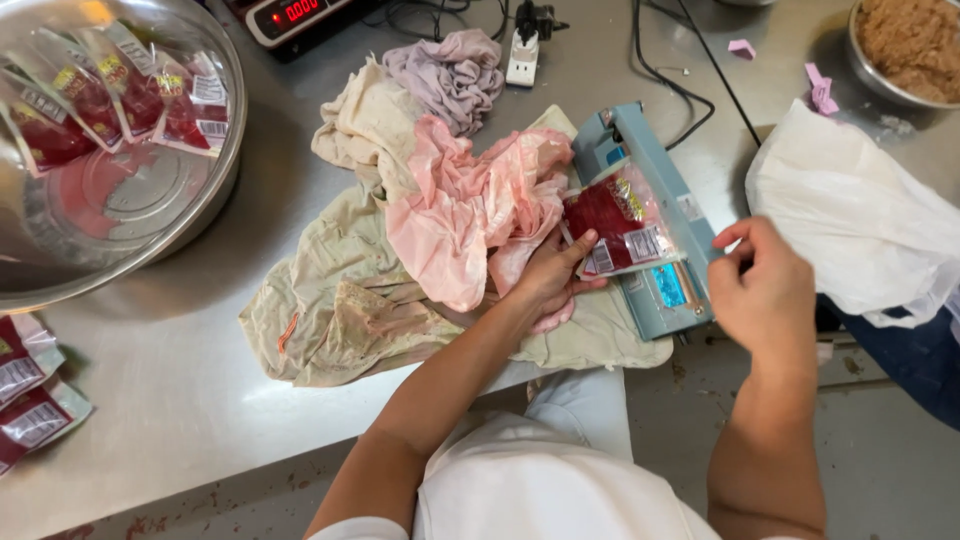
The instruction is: The person wipes down small plastic pouches of food with a cloth, places them one by one into a heat sealer to seal the openings, and puts the finished pouches into a large metal bowl.
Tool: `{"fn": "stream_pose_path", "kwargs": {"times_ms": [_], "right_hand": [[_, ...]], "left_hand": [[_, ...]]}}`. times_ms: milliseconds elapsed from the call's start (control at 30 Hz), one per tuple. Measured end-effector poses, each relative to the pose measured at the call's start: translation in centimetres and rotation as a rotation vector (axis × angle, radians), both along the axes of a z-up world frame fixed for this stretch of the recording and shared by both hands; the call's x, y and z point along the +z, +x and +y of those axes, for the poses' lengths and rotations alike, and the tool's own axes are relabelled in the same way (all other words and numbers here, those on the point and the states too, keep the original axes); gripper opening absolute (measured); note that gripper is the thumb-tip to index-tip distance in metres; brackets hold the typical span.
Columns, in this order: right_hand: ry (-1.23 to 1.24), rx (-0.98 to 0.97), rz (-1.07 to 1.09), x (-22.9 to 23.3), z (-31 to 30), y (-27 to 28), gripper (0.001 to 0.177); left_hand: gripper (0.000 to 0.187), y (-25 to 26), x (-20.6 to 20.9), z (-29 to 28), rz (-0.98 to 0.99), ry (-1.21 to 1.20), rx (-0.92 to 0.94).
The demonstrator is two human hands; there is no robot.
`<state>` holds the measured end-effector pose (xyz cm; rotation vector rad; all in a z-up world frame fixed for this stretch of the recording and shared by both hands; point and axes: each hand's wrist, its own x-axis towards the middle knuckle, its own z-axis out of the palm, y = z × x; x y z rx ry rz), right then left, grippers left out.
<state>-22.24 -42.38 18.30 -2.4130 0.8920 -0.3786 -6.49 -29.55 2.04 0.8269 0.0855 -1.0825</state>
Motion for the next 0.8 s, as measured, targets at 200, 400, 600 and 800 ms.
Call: {"fn": "stream_pose_path", "kwargs": {"times_ms": [200,400,600,800], "right_hand": [[0.008,0.006,0.016,-3.5,-0.9,-0.4,0.016],[0.103,-0.018,-0.093,-4.6,0.0,-0.2,0.010],[0.077,-0.007,-0.112,-5.6,-0.3,-0.8,0.010],[0.103,-0.015,-0.131,-5.4,0.0,-0.8,0.011]], "left_hand": [[0.070,0.0,0.2,0.2,-0.012,0.007,-0.002],[0.062,-0.2,-0.7,0.0,-0.020,-0.115,0.084],[0.075,-1.3,2.2,-0.1,-0.072,-0.123,0.118],[0.080,-1.3,6.4,0.4,-0.313,-0.016,0.028]]}}
